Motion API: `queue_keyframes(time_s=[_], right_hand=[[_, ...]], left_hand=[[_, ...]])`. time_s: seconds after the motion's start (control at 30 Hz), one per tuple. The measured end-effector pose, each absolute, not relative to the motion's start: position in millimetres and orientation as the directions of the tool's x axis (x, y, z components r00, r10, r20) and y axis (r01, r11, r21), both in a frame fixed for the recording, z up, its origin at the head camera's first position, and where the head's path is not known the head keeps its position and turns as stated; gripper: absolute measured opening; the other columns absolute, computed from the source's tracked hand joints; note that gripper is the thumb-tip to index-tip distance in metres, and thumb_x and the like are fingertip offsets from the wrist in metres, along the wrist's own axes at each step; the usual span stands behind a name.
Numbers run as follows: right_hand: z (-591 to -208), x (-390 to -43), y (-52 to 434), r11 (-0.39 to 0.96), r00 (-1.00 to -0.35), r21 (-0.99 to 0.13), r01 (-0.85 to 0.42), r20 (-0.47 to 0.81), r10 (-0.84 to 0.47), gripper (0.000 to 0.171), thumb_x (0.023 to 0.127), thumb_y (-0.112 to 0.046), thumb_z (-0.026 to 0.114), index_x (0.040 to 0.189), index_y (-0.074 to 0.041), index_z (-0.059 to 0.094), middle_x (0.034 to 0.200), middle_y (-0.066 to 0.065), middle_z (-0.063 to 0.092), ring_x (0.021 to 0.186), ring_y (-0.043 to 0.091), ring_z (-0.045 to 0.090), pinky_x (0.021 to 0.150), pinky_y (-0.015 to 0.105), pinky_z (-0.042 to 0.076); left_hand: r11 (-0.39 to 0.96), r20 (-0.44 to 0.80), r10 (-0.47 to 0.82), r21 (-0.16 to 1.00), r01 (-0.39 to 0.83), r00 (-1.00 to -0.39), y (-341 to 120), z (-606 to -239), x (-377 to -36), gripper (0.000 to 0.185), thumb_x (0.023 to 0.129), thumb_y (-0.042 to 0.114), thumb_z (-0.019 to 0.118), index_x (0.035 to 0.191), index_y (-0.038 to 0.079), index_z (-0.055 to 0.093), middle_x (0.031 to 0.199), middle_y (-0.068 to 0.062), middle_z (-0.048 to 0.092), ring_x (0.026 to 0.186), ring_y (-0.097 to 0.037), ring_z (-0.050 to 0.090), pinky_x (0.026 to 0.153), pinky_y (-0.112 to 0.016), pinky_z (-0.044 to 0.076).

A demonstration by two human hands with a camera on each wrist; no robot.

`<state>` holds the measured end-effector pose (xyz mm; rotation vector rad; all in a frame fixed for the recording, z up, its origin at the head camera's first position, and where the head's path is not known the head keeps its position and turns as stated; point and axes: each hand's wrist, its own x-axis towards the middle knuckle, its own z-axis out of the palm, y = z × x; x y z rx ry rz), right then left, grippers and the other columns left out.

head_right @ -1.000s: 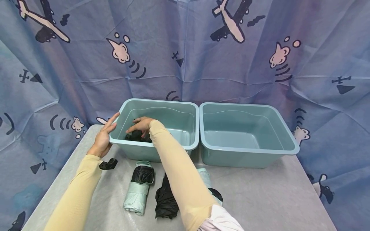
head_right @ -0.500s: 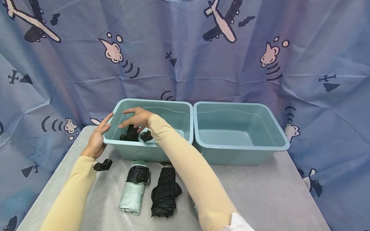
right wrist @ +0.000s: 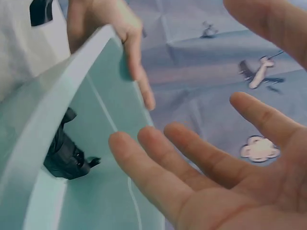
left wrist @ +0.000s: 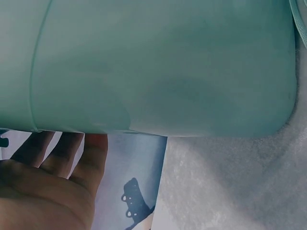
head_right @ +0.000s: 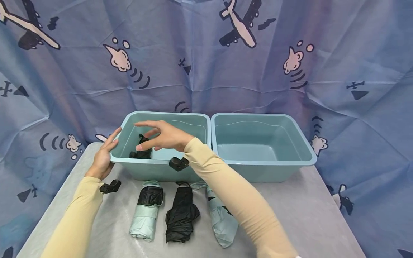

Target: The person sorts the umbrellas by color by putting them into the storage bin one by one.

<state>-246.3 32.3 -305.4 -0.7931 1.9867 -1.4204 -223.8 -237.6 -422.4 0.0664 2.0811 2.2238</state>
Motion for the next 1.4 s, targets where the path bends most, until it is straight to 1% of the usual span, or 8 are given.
queue_keyframes(time_s=[0.1,0.3,0.5,0.67,0.87,1.07,1.17,1.4], right_hand=[[-302,-232,51,0.226,-0.664,-0.957,-0.179,-0.052,-0.746,0.074,0.089,-0.018,0.08,0.154,-0.031,0.046,0.145,0.007,0.053,0.124,0.023,0.059,0.097,0.039,0.051],[-303,-204,84,0.178,-0.662,-0.956,-0.231,0.02,-0.75,0.075,0.09,-0.016,0.079,0.154,-0.032,0.044,0.146,0.003,0.053,0.126,0.022,0.057,0.098,0.042,0.051],[-313,-177,112,0.106,-0.667,-0.977,-0.187,0.047,-0.744,0.077,0.09,-0.013,0.079,0.154,-0.033,0.043,0.149,0.004,0.049,0.132,0.026,0.052,0.107,0.045,0.045],[-323,-156,132,0.077,-0.672,-0.981,-0.179,0.064,-0.738,0.078,0.089,-0.01,0.079,0.156,-0.029,0.042,0.151,0.008,0.047,0.135,0.032,0.049,0.107,0.046,0.044],[-336,-136,157,0.119,-0.687,-0.967,-0.224,0.07,-0.723,0.076,0.09,-0.01,0.078,0.156,-0.025,0.042,0.15,0.009,0.048,0.133,0.028,0.05,0.105,0.046,0.045],[-355,-124,183,0.19,-0.725,-0.957,-0.217,0.027,-0.688,0.072,0.091,-0.011,0.077,0.154,-0.026,0.045,0.146,0.007,0.052,0.132,0.029,0.052,0.104,0.047,0.047],[-366,-120,196,0.241,-0.754,-0.948,-0.207,-0.003,-0.657,0.072,0.091,-0.013,0.079,0.153,-0.026,0.045,0.145,0.008,0.054,0.13,0.031,0.052,0.102,0.048,0.048],[-393,-114,222,0.351,-0.822,-0.926,-0.137,-0.092,-0.562,0.071,0.09,-0.021,0.08,0.152,-0.027,0.047,0.145,0.01,0.053,0.128,0.042,0.05,0.101,0.058,0.045]], left_hand=[[-0.075,-0.027,0.101,0.997,-0.034,-0.995,-238,-423,-223,0.052,0.113,0.031,0.027,0.164,0.033,0.016,0.169,-0.006,0.012,0.144,-0.035,0.029,0.105,-0.032,0.041],[-0.075,-0.014,0.103,0.997,-0.022,-0.995,-238,-425,-224,0.053,0.113,0.031,0.028,0.165,0.03,0.016,0.169,-0.009,0.013,0.141,-0.031,0.034,0.101,-0.03,0.043],[-0.086,0.003,0.102,0.996,-0.006,-0.995,-238,-426,-225,0.054,0.113,0.031,0.03,0.165,0.026,0.016,0.167,-0.014,0.016,0.132,-0.022,0.042,0.097,-0.029,0.045],[-0.086,0.007,0.106,0.996,-0.003,-0.994,-238,-426,-225,0.055,0.113,0.032,0.031,0.165,0.025,0.016,0.166,-0.015,0.017,0.13,-0.02,0.043,0.095,-0.027,0.045],[-0.08,0.003,0.105,0.997,-0.005,-0.994,-238,-426,-225,0.054,0.113,0.032,0.03,0.165,0.026,0.016,0.167,-0.013,0.015,0.134,-0.024,0.039,0.097,-0.027,0.044],[-0.081,-0.001,0.105,0.997,-0.009,-0.994,-239,-425,-223,0.055,0.113,0.034,0.032,0.165,0.028,0.016,0.168,-0.011,0.013,0.136,-0.025,0.037,0.098,-0.027,0.044],[-0.082,-0.003,0.106,0.997,-0.012,-0.994,-239,-424,-223,0.055,0.113,0.035,0.032,0.165,0.028,0.016,0.168,-0.01,0.013,0.137,-0.025,0.036,0.098,-0.027,0.044],[-0.076,-0.015,0.109,0.997,-0.023,-0.994,-237,-423,-223,0.055,0.113,0.034,0.031,0.165,0.029,0.015,0.169,-0.008,0.013,0.14,-0.028,0.033,0.098,-0.027,0.043]])
